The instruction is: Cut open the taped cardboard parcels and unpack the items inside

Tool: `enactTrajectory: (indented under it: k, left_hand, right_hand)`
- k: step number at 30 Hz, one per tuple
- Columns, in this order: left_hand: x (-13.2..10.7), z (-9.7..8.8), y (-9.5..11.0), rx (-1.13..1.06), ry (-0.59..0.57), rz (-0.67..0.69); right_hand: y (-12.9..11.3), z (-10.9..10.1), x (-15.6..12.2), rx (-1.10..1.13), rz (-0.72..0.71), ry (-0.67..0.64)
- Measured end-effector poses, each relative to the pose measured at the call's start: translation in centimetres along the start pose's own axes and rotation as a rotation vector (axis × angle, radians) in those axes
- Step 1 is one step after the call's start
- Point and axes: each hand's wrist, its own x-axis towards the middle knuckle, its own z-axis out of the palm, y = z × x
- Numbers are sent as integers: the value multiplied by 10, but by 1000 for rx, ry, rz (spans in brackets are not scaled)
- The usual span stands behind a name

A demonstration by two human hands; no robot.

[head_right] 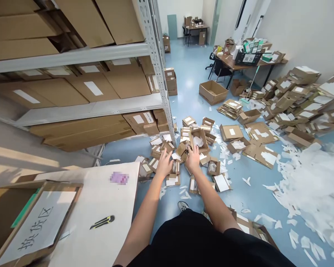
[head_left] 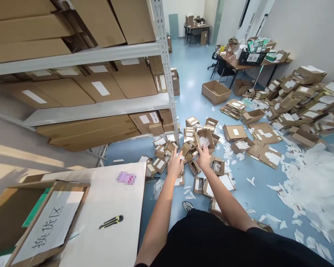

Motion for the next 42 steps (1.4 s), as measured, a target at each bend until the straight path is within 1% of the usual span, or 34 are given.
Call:
enactTrajectory:
  k: [3, 6, 10, 14, 17, 20, 23, 25, 28, 31, 33, 35, 38, 42]
  left_hand:
    - [-27, -1, -17, 13, -64, -68]
    - [-58, -9, -38, 15, -40, -117]
    - [-98, -31, -62, 19, 76, -194]
    - [-141, -49, -77, 23, 211, -336]
    - [-181, -57, -82, 40, 318, -472]
    - [-232, -64, -82, 67, 421, -622]
    - [-294, -75, -76, 82, 520, -750]
    - [-338, -83, -69, 92, 588, -821]
    - [-405, -91, -54, 113, 698, -919]
    - [-472, -93, -36, 144, 807, -1004]
    - [-517, -88, -20, 169, 883, -1056]
    - [-563, -80, -3, 190, 964, -1122]
    - [-631, -61, 24, 200, 1073, -1254]
    - [-718, -34, 64, 198, 1187, -1405]
  right_hand:
    - [-3, 21, -19, 7, -27, -69]
    - [-17, 45, -35, 24, -62, -148]
    - [-52, 75, -40, 77, -174, -280]
    - [-95, 104, -44, 107, -314, -437]
    - [-128, 125, -57, 135, -457, -560]
    - [-163, 145, -83, 205, -616, -695]
    - [-200, 158, -127, 257, -744, -824]
    - [-223, 162, -164, 272, -815, -893]
    - [-253, 159, -223, 303, -909, -964]
    - [-277, 150, -284, 356, -1000, -1027]
    - [-289, 141, -327, 389, -1071, -1082]
    - [-299, 131, -371, 411, -1150, -1144]
    - [-312, 115, -440, 425, -1261, -1224]
    - [-325, 89, -535, 436, -1394, -1343]
